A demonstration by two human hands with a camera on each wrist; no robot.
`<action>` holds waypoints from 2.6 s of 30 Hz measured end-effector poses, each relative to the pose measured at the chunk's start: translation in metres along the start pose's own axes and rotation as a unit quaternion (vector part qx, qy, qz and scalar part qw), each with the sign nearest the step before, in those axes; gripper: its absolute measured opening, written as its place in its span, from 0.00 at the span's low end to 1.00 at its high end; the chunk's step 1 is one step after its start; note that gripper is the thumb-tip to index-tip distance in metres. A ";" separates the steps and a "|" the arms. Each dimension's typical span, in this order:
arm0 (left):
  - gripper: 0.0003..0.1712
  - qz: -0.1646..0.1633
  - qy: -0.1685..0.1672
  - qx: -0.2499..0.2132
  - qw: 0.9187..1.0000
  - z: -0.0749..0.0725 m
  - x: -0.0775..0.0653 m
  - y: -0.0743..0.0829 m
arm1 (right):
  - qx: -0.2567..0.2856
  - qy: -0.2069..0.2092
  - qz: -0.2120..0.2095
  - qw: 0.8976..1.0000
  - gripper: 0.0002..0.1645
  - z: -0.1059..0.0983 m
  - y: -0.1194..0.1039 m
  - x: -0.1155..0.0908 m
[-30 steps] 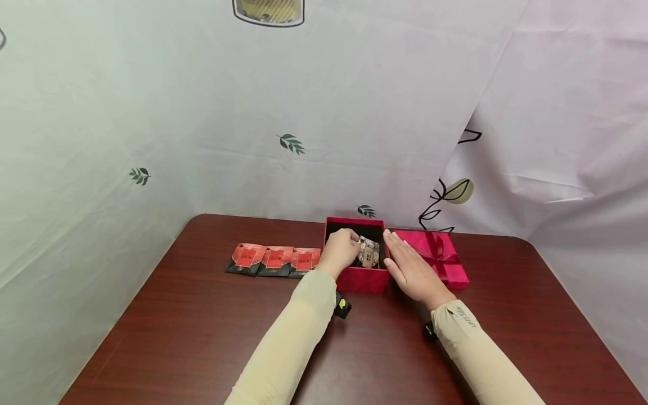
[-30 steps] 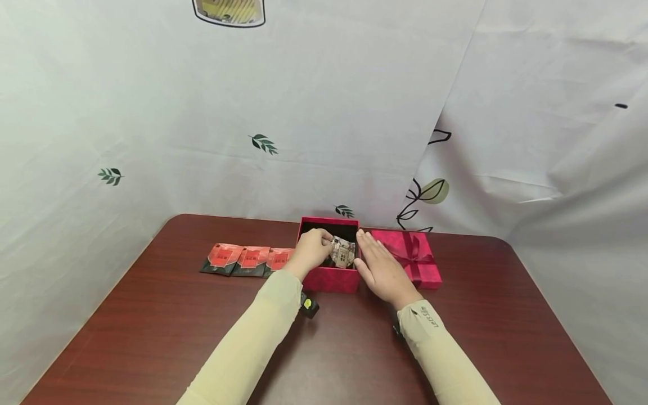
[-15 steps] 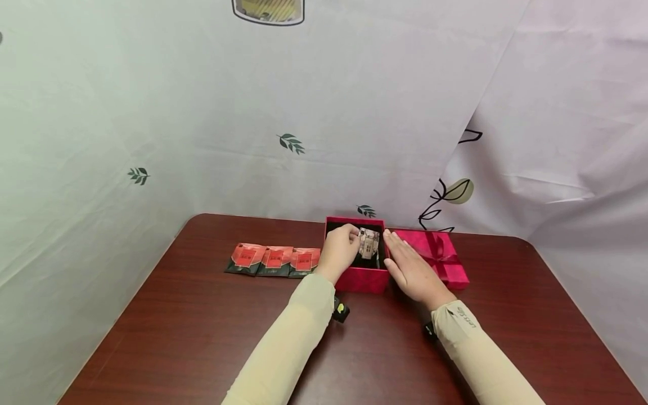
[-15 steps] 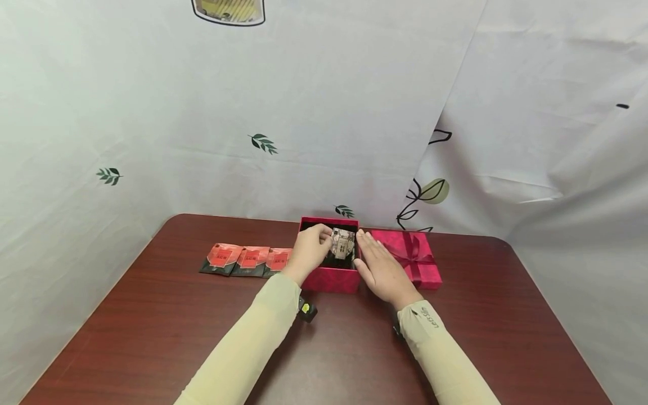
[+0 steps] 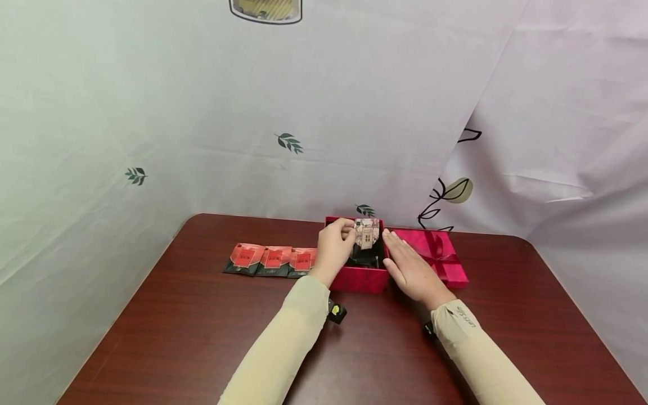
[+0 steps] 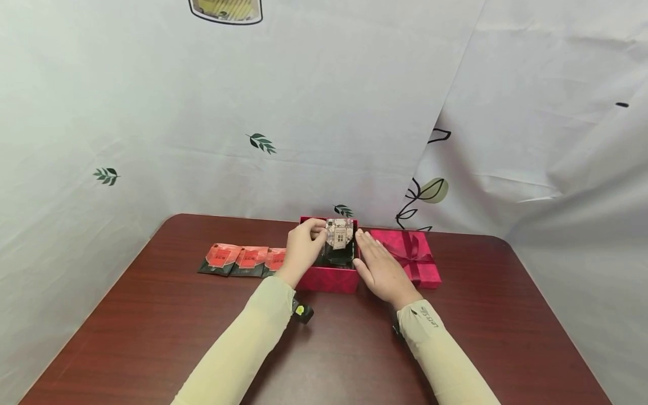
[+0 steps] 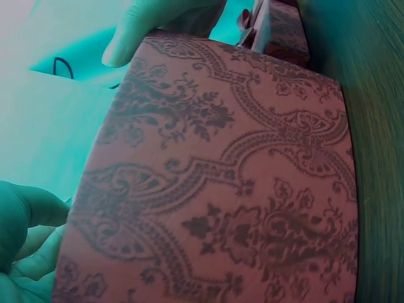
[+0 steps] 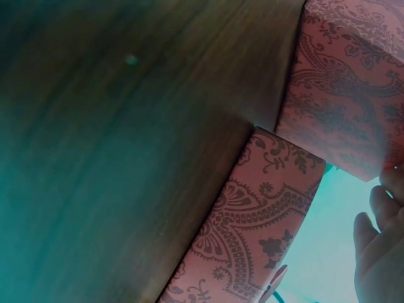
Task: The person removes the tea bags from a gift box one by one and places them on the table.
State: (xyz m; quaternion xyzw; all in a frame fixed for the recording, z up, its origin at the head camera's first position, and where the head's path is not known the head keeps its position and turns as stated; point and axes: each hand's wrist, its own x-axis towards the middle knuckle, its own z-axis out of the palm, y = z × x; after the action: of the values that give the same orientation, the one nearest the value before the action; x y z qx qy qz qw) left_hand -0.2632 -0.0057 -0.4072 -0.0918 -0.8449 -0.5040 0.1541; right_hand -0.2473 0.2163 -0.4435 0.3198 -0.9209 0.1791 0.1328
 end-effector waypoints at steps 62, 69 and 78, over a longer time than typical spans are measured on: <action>0.21 -0.197 -0.067 -0.105 0.972 -0.155 -0.027 -0.080 | 0.011 -0.016 0.019 1.000 0.41 0.000 0.000 -0.001; 0.21 -0.224 -0.106 -0.117 0.962 -0.148 -0.028 -0.091 | 0.013 -0.018 0.022 1.000 0.41 -0.001 0.001 -0.001; 0.21 -0.252 -0.171 -0.106 0.947 -0.140 -0.033 -0.104 | 0.013 -0.014 0.019 1.000 0.41 0.001 0.002 -0.001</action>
State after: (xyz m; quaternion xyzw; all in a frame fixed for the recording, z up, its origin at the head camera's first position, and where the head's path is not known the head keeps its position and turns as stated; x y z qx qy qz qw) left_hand -0.2416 -0.1780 -0.4424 0.0239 -0.7958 -0.5899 -0.1351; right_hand -0.2479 0.2175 -0.4451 0.3065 -0.9260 0.1893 0.1126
